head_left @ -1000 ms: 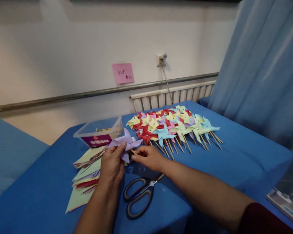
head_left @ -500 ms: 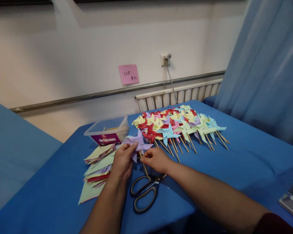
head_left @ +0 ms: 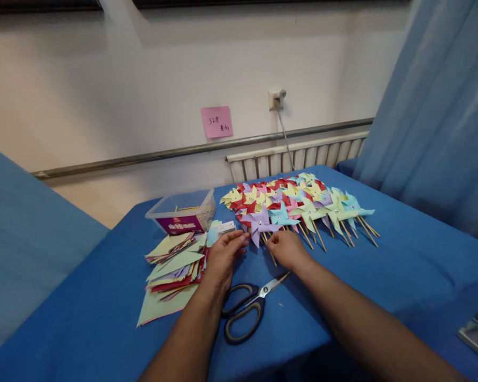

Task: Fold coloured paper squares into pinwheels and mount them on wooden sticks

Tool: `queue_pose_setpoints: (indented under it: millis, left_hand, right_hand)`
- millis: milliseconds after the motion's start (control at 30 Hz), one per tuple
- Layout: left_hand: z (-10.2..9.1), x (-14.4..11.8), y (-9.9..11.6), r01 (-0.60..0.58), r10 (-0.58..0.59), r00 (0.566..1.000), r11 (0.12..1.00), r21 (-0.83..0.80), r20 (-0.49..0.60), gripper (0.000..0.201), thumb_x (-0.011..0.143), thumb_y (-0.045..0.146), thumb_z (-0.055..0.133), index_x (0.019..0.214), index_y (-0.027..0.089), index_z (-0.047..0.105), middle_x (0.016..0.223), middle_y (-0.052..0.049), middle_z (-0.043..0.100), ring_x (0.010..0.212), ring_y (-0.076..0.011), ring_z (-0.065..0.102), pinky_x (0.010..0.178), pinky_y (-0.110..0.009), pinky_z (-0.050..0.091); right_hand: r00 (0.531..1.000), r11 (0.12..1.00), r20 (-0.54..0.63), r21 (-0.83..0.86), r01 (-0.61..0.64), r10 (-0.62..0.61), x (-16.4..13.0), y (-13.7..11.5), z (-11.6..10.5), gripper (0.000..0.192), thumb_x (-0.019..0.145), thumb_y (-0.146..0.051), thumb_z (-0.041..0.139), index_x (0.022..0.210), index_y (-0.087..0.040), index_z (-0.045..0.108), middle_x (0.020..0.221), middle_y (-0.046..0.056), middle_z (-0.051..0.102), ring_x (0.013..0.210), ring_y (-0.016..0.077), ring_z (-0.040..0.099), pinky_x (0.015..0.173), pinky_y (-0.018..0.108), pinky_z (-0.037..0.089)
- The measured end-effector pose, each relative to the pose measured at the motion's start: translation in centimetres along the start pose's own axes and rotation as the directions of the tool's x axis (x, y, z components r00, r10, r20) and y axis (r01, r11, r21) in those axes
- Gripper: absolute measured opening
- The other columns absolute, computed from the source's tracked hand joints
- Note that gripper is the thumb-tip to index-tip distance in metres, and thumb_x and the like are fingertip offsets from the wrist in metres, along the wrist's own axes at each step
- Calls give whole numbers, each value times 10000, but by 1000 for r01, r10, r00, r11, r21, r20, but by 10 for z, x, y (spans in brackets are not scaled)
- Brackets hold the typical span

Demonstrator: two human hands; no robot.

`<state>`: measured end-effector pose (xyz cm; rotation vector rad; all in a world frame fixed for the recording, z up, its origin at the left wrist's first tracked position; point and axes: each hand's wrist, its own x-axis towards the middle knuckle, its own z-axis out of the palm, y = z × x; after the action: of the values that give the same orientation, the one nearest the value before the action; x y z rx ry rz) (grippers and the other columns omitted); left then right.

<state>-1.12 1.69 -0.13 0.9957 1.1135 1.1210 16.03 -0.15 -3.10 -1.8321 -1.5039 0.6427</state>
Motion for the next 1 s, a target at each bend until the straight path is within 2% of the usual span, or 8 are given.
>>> queue_pose_setpoints:
  millis: [167,367,533,667,833,1000]
  left_hand:
    - [-1,-1,-2,-18,16,1000,997,70,26,350,624,281,831,923,140,716,936,-108,757,751,-150,664,661,-240,482]
    - [-1,-2,-3,-2,-6,997,995,99,83,337,615,301,827,891,148,710,938,-113,761,733,-144,657,676,-248,477]
    - [-2,0,-4,-2,-12,994,992,126,108,331,626,295,812,898,139,705,913,-111,763,721,-139,658,681,-246,477]
    - [-1,1,-3,-11,-4,995,989,146,102,329,619,298,807,885,136,701,889,-108,764,707,-137,659,676,-245,475]
    - [-1,-1,0,-90,91,996,988,124,-2,307,606,313,798,841,144,696,818,-82,757,655,-132,637,645,-249,469]
    - [-3,0,5,-228,234,965,971,64,-113,314,598,318,797,835,147,682,784,-57,741,660,-143,644,685,-273,492]
  right_hand:
    - [1000,985,-18,-169,-23,20,3,3,-5,231,851,-263,563,778,-178,765,835,97,773,788,210,673,652,285,364]
    - [1000,962,-5,-274,-16,15,0,0,-2,222,876,-247,550,888,-180,761,968,118,773,915,237,689,735,299,391]
    - [1000,948,-5,-318,-13,12,-2,-4,-2,179,877,-267,579,913,-174,727,954,125,765,917,251,687,708,304,381]
    - [998,937,-48,-349,17,-36,-8,-9,-8,170,898,-308,579,921,-165,669,863,116,749,815,237,678,640,300,338]
    - [971,966,-139,-201,163,-193,-26,-18,-3,184,938,-321,521,814,-204,591,715,32,697,664,175,628,610,284,308]
    - [936,938,-71,23,346,-343,-38,-41,35,135,937,-274,505,871,-200,596,767,36,710,700,181,645,632,281,354]
